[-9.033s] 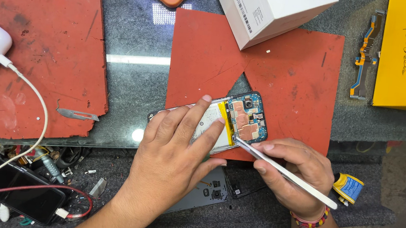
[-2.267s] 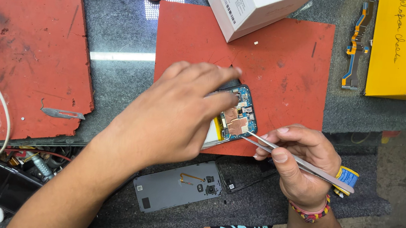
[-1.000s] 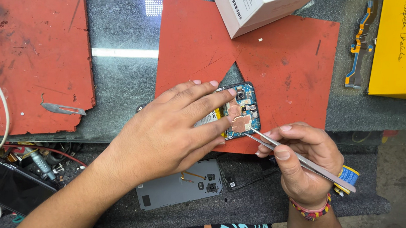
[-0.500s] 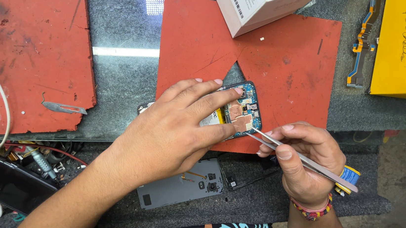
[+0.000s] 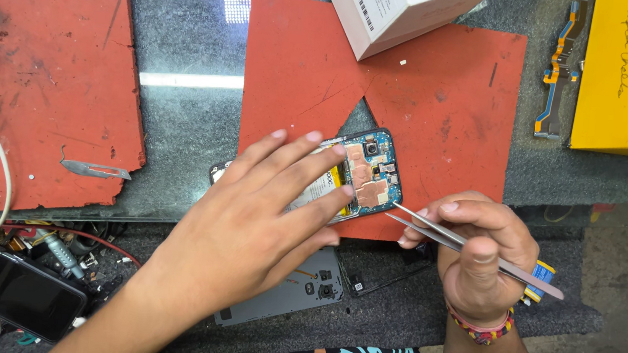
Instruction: The person disassembles a smartphone, removes the back cover, and uses tweezers to peel off adhesive tape from the internal components. The battery and motherboard are exposed during the process.
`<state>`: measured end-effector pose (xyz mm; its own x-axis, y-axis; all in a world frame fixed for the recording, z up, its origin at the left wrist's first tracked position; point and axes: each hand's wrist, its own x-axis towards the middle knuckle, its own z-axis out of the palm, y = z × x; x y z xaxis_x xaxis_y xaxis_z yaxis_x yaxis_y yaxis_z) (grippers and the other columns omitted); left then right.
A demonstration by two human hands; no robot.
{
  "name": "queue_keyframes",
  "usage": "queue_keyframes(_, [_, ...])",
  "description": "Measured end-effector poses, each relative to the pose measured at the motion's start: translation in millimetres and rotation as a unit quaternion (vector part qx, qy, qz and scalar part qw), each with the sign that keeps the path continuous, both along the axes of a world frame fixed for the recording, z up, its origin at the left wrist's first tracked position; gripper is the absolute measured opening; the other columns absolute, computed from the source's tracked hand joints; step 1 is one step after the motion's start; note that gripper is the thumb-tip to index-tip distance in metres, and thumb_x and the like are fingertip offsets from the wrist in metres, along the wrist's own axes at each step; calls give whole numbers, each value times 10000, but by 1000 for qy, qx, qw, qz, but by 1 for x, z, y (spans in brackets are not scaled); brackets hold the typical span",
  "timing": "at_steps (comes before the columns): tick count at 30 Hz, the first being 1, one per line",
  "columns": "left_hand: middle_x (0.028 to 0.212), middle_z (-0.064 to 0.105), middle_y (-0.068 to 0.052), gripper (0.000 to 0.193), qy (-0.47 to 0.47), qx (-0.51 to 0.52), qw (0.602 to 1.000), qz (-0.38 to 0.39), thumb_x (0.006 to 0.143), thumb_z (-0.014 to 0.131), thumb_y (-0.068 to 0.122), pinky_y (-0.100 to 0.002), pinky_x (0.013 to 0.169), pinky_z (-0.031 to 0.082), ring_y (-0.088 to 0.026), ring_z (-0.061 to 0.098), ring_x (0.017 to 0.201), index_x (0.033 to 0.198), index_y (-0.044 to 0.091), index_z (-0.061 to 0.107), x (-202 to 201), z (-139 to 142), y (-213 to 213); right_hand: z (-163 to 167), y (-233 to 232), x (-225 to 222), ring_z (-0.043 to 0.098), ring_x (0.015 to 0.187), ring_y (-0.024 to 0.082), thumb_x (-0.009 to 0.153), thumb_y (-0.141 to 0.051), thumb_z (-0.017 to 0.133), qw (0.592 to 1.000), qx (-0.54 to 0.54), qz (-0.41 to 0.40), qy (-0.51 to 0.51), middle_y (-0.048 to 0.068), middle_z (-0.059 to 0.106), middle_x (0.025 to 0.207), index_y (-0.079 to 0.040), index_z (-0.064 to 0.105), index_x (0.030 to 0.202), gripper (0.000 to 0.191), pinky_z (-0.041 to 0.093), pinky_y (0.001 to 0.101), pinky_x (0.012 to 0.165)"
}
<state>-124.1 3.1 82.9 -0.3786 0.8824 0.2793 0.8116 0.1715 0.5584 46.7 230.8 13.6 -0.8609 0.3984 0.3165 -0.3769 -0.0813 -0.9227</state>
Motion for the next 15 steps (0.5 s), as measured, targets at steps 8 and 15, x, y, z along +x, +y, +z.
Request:
queue_keyframes(8, [1398, 585, -159, 424, 18, -2, 994, 107, 844, 787, 317, -596, 1160, 341, -379, 508, 1365, 1207, 116, 698, 16, -16, -36, -3, 4, 1, 745, 782, 283, 1060, -312, 703, 999, -34, 6, 15, 212, 676, 996, 51, 642, 1099, 370, 671, 418, 675])
queue_keyframes(15, [1386, 625, -129, 393, 31, 33, 993, 105, 849, 804, 344, -588, 1155, 386, -369, 564, 1340, 1175, 141, 720, 15, -39, -42, -1, 17, -2, 683, 695, 272, 1049, -367, 641, 974, -220, 42, 16, 121, 589, 829, -30, 568, 885, 382, 632, 434, 631])
